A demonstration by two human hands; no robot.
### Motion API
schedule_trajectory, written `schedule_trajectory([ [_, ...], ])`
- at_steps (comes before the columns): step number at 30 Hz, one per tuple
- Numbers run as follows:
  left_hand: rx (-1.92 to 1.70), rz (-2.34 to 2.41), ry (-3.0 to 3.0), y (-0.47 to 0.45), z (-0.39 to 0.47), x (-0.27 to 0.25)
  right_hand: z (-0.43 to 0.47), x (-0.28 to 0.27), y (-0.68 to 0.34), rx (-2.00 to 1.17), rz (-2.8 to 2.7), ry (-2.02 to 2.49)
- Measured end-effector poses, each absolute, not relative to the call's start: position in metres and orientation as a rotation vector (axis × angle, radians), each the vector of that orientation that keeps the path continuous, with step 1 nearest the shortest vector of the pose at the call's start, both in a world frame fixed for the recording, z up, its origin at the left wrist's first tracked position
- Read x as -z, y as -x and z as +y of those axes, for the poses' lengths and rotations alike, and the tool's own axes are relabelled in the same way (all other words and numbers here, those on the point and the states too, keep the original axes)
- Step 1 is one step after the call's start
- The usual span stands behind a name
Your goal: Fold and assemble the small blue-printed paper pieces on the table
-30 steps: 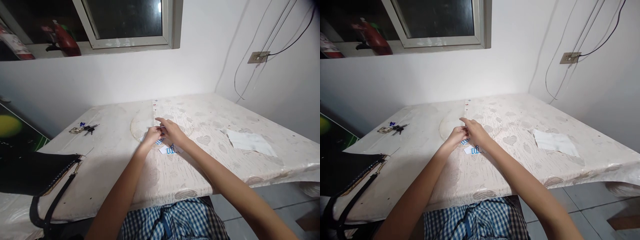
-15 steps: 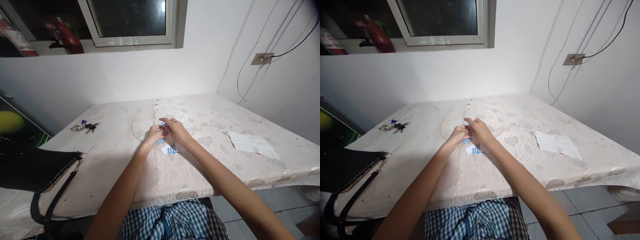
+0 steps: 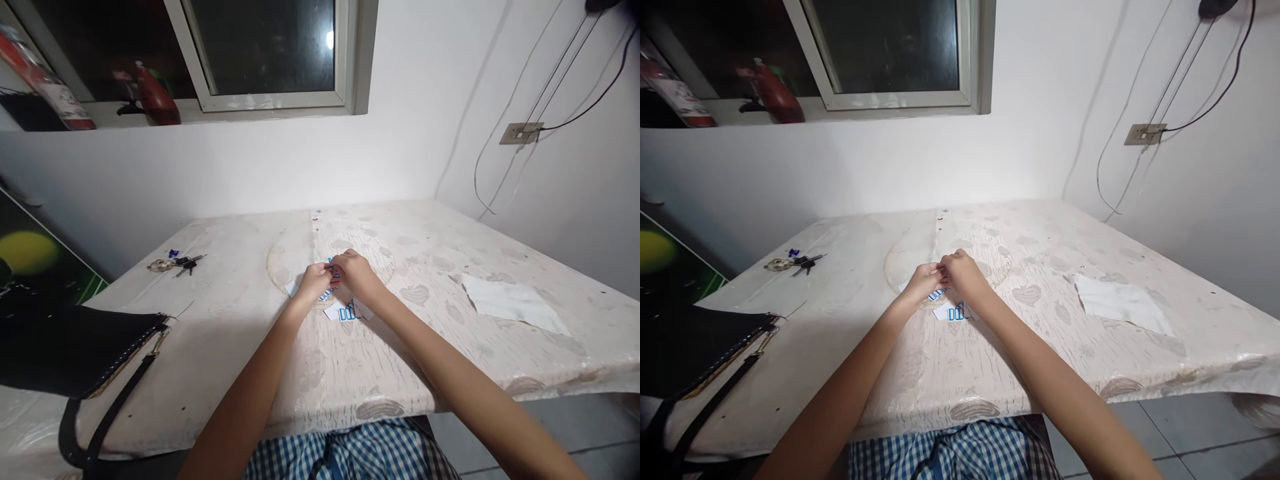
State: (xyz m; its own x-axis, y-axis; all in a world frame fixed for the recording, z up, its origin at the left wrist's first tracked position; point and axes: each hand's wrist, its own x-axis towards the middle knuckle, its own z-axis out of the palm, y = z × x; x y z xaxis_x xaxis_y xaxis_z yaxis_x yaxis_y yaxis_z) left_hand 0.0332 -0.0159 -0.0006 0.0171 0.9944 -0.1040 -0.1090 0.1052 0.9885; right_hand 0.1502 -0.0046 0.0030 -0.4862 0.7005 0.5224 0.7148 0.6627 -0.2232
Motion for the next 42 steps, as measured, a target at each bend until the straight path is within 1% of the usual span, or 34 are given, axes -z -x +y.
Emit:
schedule_trajectory([
  [10, -1.233, 1.116, -0.992, -0.0268, -0.0175, 0.0007, 0.0000, -0.0033, -0.1545, -0.230, -2.299, 0.946],
  [17, -1.264, 1.115, -0.929, -0.0270, -0.0180, -0.0026, 0.0022, -0.0045, -0.1548, -0.230, -2.259, 0.925],
  [22, -1.216, 1.091, -0.984, -0.0284, -0.0205, -0.0057, -0.0002, -0.0050, -0.1537, -0.222, -2.138, 0.954],
  [31, -1.206, 1.100, -1.009, -0.0281, -0.0191, -0.0022, 0.0030, 0.0006, -0.1517, -0.111, -2.127, 0.984],
  [35, -1.210, 1.083, -1.012, -0.0273, -0.0175, 0.0004, 0.0021, 0.0014, -0.1511, -0.149, -2.177, 0.970],
  [42, -1.237, 1.107, -0.989, -0.0261, -0.0147, 0.0034, 0.0016, -0.0006, -0.1551, -0.309, -2.272, 0.959],
])
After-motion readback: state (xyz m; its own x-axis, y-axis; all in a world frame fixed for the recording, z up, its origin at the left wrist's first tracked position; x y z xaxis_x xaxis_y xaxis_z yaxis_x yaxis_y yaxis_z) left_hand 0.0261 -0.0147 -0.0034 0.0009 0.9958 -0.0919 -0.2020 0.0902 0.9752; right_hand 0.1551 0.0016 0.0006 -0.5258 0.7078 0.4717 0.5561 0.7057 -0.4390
